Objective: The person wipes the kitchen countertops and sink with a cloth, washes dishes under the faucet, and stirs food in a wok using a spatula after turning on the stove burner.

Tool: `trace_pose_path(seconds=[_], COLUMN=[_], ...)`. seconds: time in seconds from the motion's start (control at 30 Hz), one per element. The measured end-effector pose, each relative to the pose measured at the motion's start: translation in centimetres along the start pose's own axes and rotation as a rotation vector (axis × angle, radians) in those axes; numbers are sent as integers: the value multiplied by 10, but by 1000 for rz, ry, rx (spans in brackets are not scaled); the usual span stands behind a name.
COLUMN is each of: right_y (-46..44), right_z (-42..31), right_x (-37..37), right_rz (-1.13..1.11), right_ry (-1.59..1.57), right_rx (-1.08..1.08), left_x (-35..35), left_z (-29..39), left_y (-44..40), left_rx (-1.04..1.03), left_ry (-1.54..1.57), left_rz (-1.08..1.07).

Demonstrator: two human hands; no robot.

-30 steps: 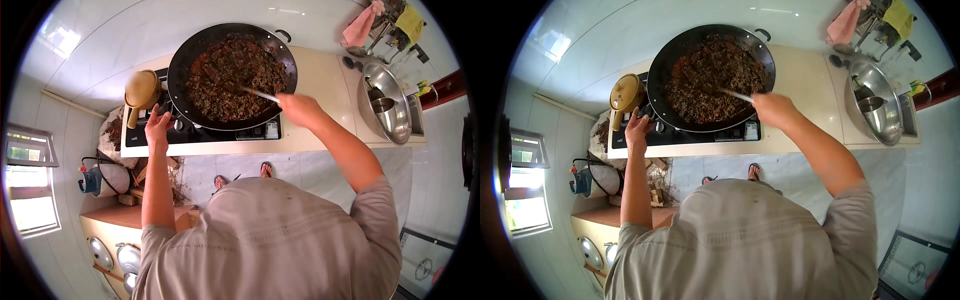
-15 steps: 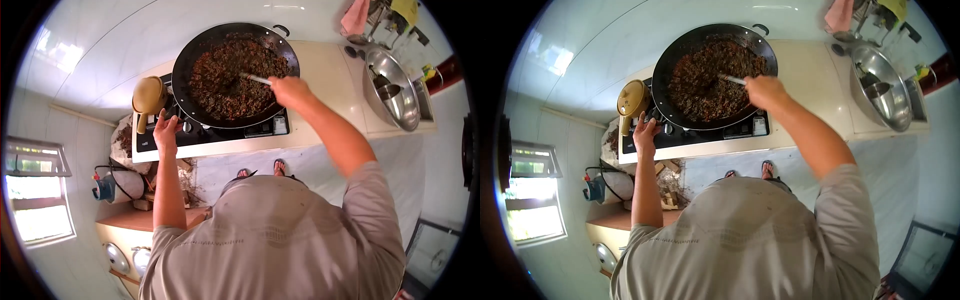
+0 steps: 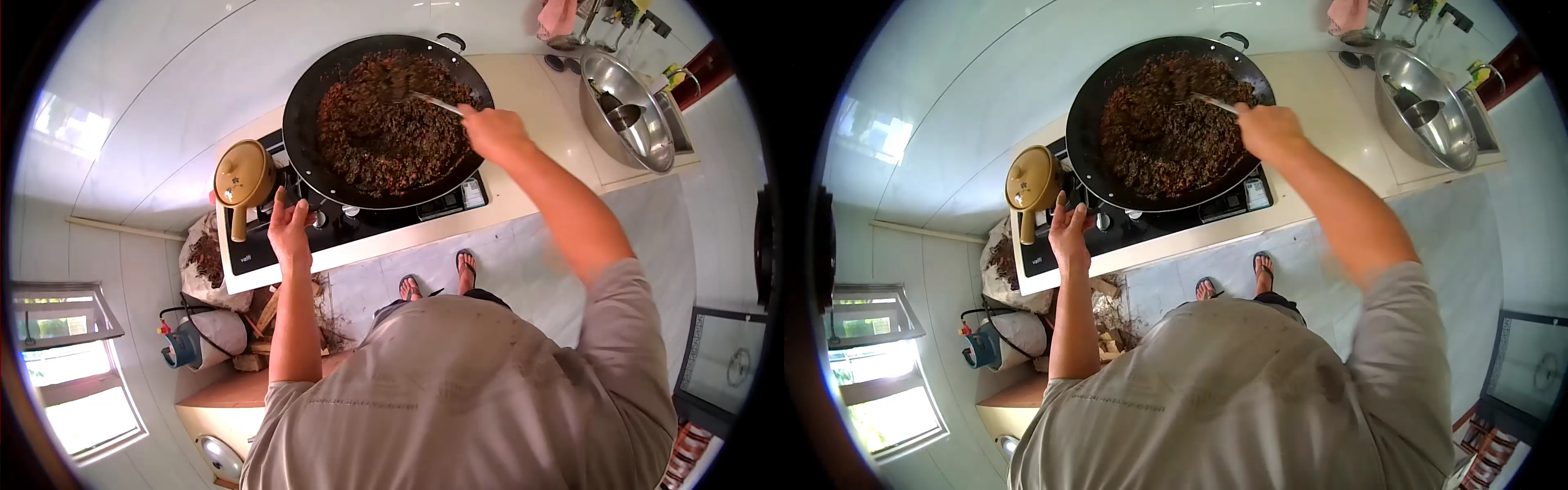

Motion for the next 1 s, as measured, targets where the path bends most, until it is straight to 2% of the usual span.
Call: trace_pose_path(seconds=[0.07, 0.13, 0.2, 0.23, 0.3, 0.4, 0.57, 0.63, 0.67, 0.73, 0.77, 0.83, 0.9, 0.93, 0.97, 1.0], right_y=[26, 59, 74, 72, 38, 18, 84, 118, 132, 143, 147, 153, 176, 197, 223, 234], right_z=[14, 14, 2, -16, -34, -14, -13, -14, -14, -9, -6, 5, 28, 46, 67, 86], right_x=[8, -7, -25, -35, -34, -4, 47, 46, 44, 20, 7, -16, -6, 7, 24, 30], right_rz=[-38, -204, -205, -113, -143, -7, 8, 278, 418, 450, 475, 456, 405, 434, 455, 464], right_ry=[-55, -302, -404, -387, -116, 18, 241, 337, 377, 321, 297, 149, -88, -223, -361, -373], right_rx=[-8, -41, -12, 30, -35, -29, 124, 341, 446, 506, 535, 472, 424, 422, 419, 432], left_x=[1, 0, 0, -1, -2, 2, 0, -3, -3, -8, -4, -19, -49, -79, -111, -140], left_z=[-5, -2, -2, -1, -2, -7, -10, -8, -9, -13, -34, -62, -90, -103, -110, -134], left_y=[-2, -5, -2, -2, -3, -6, -3, 0, 6, 20, 28, 70, 127, 161, 194, 223], left_rx=[-25, -4, 2, -6, -13, -38, -29, -32, -29, -36, -22, 76, 162, 134, 193, 372], left_ry=[39, 11, 8, 13, 5, 38, 69, 25, 73, 166, 147, 157, -40, -104, -217, -340], left_rz=[-25, -26, -26, -33, -30, -28, -2, 30, 73, 143, 248, 449, 331, 283, 76, -136])
Point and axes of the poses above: each hand's wrist, its own y-axis away from the middle knuckle, its own x-axis out of the back of the hand, z = x × y, the point moved 4 cm from there along -y, towards the middle knuckle, and after that the axes turned 9 degrees about -y, right-handed, at the moved point
